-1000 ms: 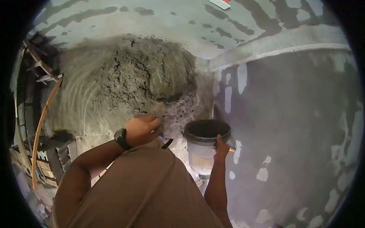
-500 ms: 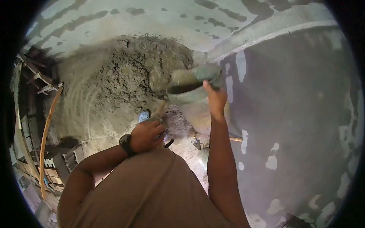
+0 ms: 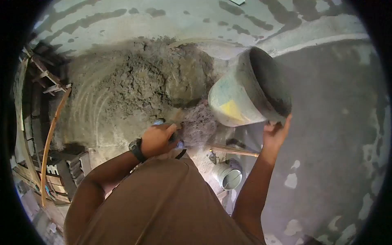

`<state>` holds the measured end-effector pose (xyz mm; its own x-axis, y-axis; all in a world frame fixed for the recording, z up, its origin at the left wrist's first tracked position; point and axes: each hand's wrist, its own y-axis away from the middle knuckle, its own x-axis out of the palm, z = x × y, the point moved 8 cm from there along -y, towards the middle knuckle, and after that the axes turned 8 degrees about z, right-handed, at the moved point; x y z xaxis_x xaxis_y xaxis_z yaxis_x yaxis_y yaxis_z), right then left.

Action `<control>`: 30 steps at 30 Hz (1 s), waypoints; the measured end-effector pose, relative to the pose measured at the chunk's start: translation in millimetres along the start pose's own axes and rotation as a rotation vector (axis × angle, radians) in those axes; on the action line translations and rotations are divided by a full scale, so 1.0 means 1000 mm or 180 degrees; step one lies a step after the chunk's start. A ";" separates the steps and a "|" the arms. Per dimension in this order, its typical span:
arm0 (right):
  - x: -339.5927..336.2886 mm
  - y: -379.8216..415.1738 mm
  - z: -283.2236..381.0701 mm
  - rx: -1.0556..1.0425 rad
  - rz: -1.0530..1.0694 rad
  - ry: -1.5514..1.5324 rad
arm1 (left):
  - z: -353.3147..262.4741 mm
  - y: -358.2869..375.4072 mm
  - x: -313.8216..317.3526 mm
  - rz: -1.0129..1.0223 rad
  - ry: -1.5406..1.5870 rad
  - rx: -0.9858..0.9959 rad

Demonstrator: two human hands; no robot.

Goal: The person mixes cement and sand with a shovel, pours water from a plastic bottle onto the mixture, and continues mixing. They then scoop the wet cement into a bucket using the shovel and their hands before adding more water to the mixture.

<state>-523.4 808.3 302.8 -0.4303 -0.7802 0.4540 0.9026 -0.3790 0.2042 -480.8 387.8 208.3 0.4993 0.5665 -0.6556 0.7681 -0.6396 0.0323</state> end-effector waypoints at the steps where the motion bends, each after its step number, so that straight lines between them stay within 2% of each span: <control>1: -0.006 0.016 -0.003 0.0009 -0.0034 -0.0014 | 0.003 -0.002 0.002 0.0038 -0.0002 0.0000; 3: -0.035 0.056 -0.015 0.0020 -0.0955 -0.0412 | 0.013 -0.007 0.005 0.0022 -0.0290 -0.0239; 7: -0.133 0.103 -0.054 0.0259 -0.1081 -0.0410 | 0.003 -0.019 -0.009 -0.0026 -0.0327 -0.0143; 9: -0.169 0.137 -0.090 0.0702 -0.1413 -0.0488 | 0.001 -0.022 -0.010 0.0042 -0.0402 -0.0258; 10: -0.188 0.156 -0.110 0.0718 -0.1445 -0.0554 | -0.003 -0.022 -0.009 0.0097 -0.0452 -0.0254; 13: -0.249 0.224 -0.156 0.0680 -0.1891 -0.0311 | -0.016 -0.025 -0.005 -0.0009 -0.0425 -0.0277; 15: -0.283 0.279 -0.178 0.1024 -0.2475 0.0299 | -0.014 -0.026 0.004 -0.0021 -0.0600 -0.0367; 16: -0.298 0.300 -0.188 0.1020 -0.2571 0.0171 | -0.021 -0.025 0.007 -0.0031 -0.0644 -0.0450; 17: -0.319 0.331 -0.195 0.1366 -0.2823 0.0577 | -0.028 -0.025 0.018 0.0111 -0.0716 -0.0341; 18: -0.341 0.368 -0.203 0.1731 -0.3092 0.0949 | -0.028 -0.024 0.020 -0.0070 -0.0689 -0.0398; 19: -0.375 0.400 -0.221 0.1737 -0.3304 0.0747 | -0.030 -0.025 0.027 -0.0215 -0.0648 -0.0426; 21: -0.455 0.462 -0.264 0.2095 -0.3300 0.1541 | -0.037 -0.025 0.045 -0.0205 -0.0710 -0.0280; 23: -0.496 0.508 -0.290 0.3003 -0.3266 0.2185 | -0.055 -0.031 0.064 -0.0293 -0.0567 -0.0086; 25: -0.528 0.542 -0.310 0.2883 -0.3177 0.2540 | -0.078 -0.036 0.086 -0.0262 -0.0846 -0.0068; 27: -0.589 0.581 -0.368 0.2915 -0.3118 0.3443 | -0.069 -0.041 0.105 -0.0277 -0.0620 -0.0045; 28: -0.588 0.586 -0.368 0.2949 -0.3134 0.3479 | -0.078 -0.047 0.116 -0.0222 -0.0592 -0.0081; 29: -0.604 0.592 -0.387 0.3252 -0.2983 0.3298 | -0.083 -0.050 0.128 -0.0226 -0.0562 -0.0176; 30: -0.612 0.597 -0.394 0.3181 -0.2979 0.3417 | -0.089 -0.053 0.134 -0.0253 -0.0654 -0.0172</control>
<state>273.9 863.4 -195.0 -0.2108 -0.6078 -0.7656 -0.1545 -0.7526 0.6400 -419.0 543.5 185.9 0.3484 0.4927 -0.7974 0.8248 -0.5653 0.0111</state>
